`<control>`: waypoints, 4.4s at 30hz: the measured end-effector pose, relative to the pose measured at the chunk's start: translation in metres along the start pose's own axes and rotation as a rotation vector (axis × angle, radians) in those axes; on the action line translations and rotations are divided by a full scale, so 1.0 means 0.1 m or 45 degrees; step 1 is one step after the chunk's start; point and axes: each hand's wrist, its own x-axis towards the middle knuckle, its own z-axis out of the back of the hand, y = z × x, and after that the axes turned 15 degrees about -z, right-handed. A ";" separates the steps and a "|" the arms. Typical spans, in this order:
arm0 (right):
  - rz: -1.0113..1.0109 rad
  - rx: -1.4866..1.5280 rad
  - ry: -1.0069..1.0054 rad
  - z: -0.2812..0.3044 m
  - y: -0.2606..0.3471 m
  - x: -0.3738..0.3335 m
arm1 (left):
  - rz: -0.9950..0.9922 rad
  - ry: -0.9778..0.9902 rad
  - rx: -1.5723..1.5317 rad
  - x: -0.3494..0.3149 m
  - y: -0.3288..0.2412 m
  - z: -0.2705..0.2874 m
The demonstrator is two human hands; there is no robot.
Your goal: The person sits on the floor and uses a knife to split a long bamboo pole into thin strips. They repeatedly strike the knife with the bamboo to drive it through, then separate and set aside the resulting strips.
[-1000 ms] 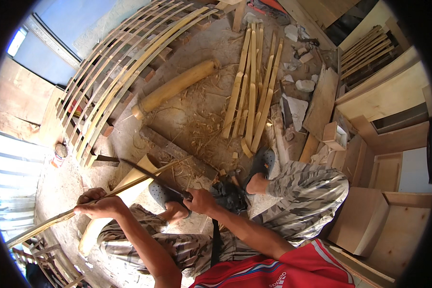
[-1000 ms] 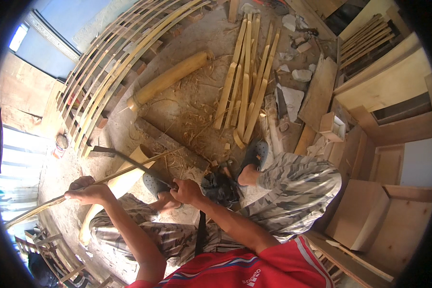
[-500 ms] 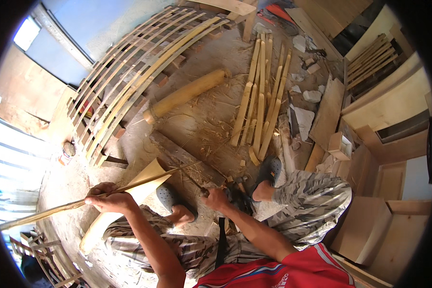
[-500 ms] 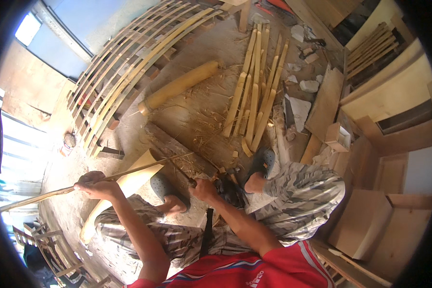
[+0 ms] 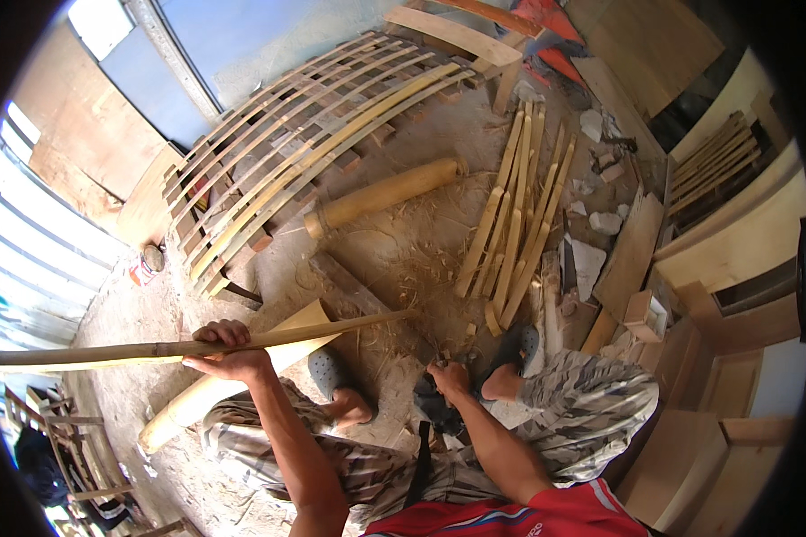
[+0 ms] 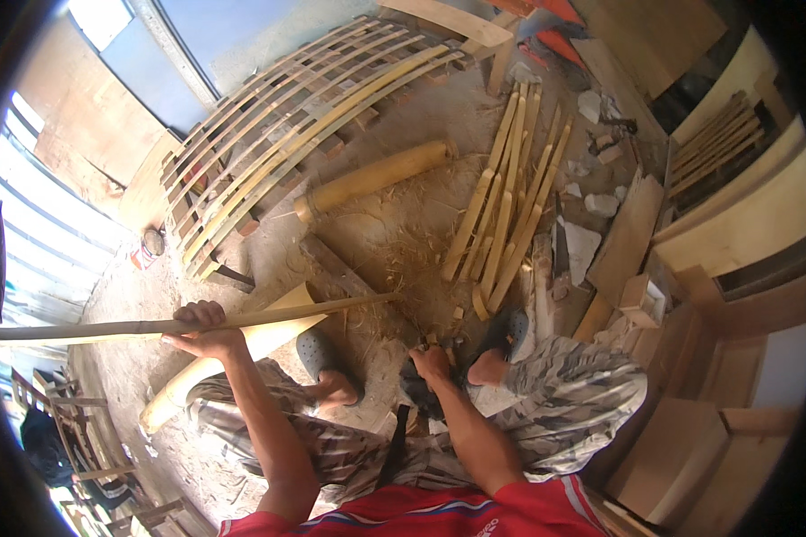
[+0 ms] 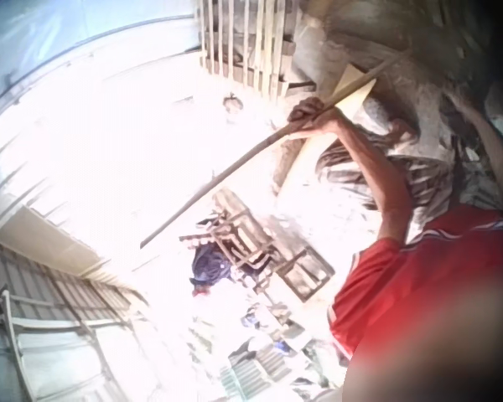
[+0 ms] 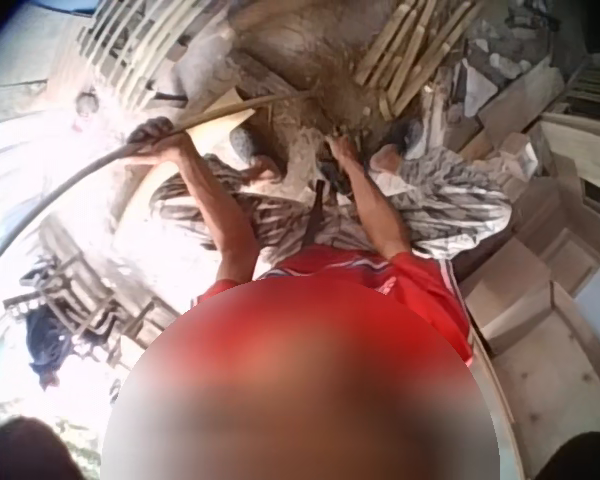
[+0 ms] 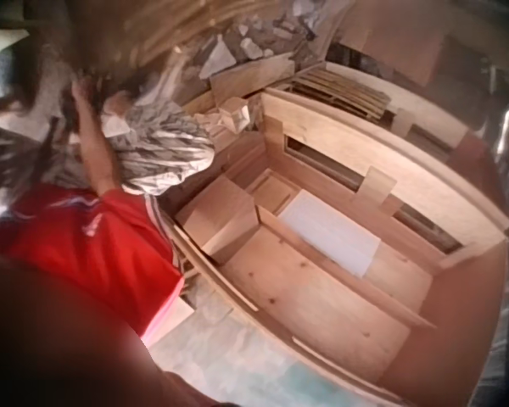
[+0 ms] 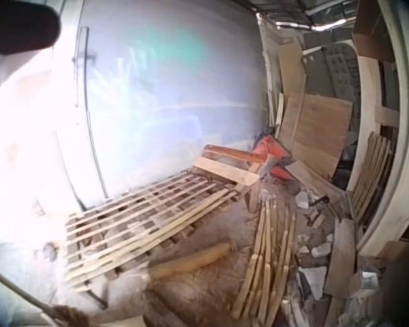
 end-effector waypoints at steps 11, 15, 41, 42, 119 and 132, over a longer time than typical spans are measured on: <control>0.506 1.250 -0.182 1.38 0.71 -0.84 | 0.508 -0.440 -0.207 -0.25 0.22 -0.14; 0.651 1.546 -0.228 1.83 0.79 -1.19 | 0.717 -0.497 -0.297 -0.49 0.34 -0.12; 1.088 1.756 -0.377 2.68 1.12 -2.11 | 0.846 -0.112 0.084 -0.59 -0.06 -0.61; 1.116 1.800 -0.361 2.69 1.15 -2.11 | 0.878 -0.035 0.119 -0.59 -0.02 -0.55; 0.773 1.105 0.301 2.25 1.57 -2.07 | -0.124 0.174 -0.347 0.32 -0.44 -1.56; 1.206 0.051 -0.363 1.09 1.36 -1.73 | -0.093 0.159 -0.505 0.58 -0.63 -0.77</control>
